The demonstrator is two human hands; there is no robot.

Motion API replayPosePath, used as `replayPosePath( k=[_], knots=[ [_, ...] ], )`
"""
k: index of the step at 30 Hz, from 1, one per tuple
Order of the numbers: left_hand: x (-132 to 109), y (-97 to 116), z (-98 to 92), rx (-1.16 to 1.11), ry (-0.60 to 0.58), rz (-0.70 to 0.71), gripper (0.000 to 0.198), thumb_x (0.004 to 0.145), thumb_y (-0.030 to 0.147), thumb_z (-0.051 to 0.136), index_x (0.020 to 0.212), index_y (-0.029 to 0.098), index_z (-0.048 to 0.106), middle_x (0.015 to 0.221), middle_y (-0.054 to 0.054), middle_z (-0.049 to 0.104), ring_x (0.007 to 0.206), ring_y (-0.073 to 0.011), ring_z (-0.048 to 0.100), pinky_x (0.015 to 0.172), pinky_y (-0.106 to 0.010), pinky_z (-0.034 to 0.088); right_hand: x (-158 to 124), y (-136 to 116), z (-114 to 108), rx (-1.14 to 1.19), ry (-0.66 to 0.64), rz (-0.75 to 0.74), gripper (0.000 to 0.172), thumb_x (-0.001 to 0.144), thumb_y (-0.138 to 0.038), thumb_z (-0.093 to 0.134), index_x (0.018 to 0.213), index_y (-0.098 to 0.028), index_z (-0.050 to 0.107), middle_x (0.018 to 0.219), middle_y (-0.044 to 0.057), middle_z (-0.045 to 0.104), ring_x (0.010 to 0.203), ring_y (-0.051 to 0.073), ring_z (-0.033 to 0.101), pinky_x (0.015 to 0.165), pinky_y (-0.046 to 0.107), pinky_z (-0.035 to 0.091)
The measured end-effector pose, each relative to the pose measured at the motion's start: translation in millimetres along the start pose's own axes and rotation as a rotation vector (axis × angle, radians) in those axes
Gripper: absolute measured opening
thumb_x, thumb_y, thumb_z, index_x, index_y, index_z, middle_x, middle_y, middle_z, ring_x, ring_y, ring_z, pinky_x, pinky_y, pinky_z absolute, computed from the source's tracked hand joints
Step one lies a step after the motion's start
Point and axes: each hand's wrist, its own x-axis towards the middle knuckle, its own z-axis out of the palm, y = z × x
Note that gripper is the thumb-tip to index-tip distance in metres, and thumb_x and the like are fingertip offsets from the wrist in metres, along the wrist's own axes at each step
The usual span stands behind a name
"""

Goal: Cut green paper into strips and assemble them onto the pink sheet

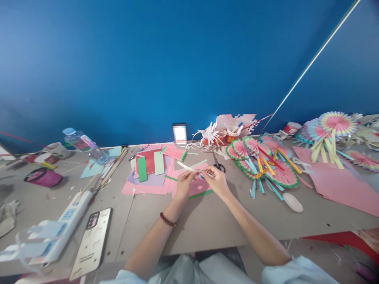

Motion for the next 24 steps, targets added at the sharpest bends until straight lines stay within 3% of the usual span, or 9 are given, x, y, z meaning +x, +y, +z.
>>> replayPosePath(
  k=[7,17,24],
  knots=[
    [-2.4,2.9,0.8,0.003,-0.005,-0.007,0.027,0.072,0.045,0.075,0.07,0.018,0.076,0.066,-0.003,0.066,0.065,-0.0148,0.054,0.07,-0.029,0.045,0.2,1.3,0.9,-0.004,0.009,-0.023,0.018,0.081,-0.036,0.059,0.077,-0.019,0.065,0.074,0.003,0.069,0.066,0.016,0.062,0.063,0.026,0.048],
    [-1.6,3.7,2.2,0.025,-0.011,0.073,0.028,0.073,0.046,0.073,0.076,0.018,0.078,0.082,-0.007,0.075,0.07,-0.0178,0.06,0.071,-0.03,0.049,-1.6,-2.5,1.2,-0.001,0.006,-0.014,0.019,0.081,-0.036,0.058,0.076,-0.018,0.064,0.068,0.001,0.065,0.062,0.015,0.06,0.061,0.025,0.047],
    [-4.6,7.1,2.9,0.003,0.007,0.06,0.03,0.073,0.047,0.074,0.071,0.017,0.075,0.069,-0.005,0.068,0.07,-0.0174,0.06,0.068,-0.029,0.047,-1.6,-5.3,0.9,-0.03,-0.025,-0.047,0.023,0.083,-0.038,0.056,0.078,-0.017,0.065,0.068,0.002,0.066,0.06,0.014,0.055,0.06,0.025,0.045]
  ],
)
